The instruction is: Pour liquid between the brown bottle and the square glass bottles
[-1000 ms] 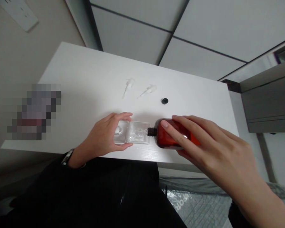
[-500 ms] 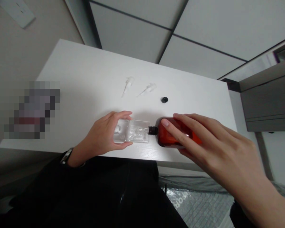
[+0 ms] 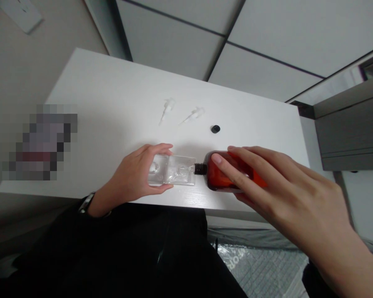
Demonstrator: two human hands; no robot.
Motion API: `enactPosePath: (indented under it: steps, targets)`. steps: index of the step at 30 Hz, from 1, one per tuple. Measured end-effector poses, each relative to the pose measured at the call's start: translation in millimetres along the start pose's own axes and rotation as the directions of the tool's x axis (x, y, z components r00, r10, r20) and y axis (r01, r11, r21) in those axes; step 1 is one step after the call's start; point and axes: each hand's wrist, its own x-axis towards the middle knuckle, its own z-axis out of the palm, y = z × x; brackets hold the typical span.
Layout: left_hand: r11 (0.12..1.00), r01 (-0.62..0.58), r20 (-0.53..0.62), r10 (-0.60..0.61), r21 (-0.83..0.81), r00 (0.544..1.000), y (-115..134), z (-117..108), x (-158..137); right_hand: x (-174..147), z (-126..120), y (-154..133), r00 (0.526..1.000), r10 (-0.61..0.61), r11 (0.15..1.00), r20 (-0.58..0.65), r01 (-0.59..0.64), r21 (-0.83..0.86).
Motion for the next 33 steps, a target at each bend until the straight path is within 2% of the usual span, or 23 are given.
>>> enactPosePath:
  steps: [3, 7, 12, 20, 28, 33]
  targets:
    - [1.000, -0.008, -0.002, 0.008, 0.005, 1.000, 0.3, -0.2, 0.6, 0.2, 0.1, 0.1, 0.999, -0.030, 0.999, -0.028, 0.030, -0.014]
    - [1.000, -0.018, -0.007, 0.018, 0.014, 1.000, 1.2, -0.9, 1.3, 0.5, -2.4, 1.5, 1.000, -0.020, 1.000, 0.013, 0.020, -0.010]
    - [1.000, -0.003, 0.007, 0.003, 0.008, 1.000, 1.7, -1.3, 1.8, 2.6, -6.3, 5.3, 0.995, -0.100, 0.995, -0.001, 0.100, -0.007]
    - [1.000, 0.022, 0.032, -0.022, -0.006, 0.999, 2.1, -2.0, 2.3, 0.1, -8.3, 3.5, 0.998, -0.029, 0.999, 0.061, 0.027, 0.029]
    - [1.000, 0.018, 0.032, -0.018, 0.000, 0.999, 2.2, -1.9, 2.8, -0.2, -8.8, 5.1, 0.998, -0.048, 0.998, 0.044, 0.046, 0.029]
    - [1.000, 0.011, 0.030, -0.011, -0.010, 0.999, 2.6, -2.3, 2.3, -2.4, -9.2, 4.1, 0.997, -0.007, 0.999, 0.077, 0.003, 0.048]
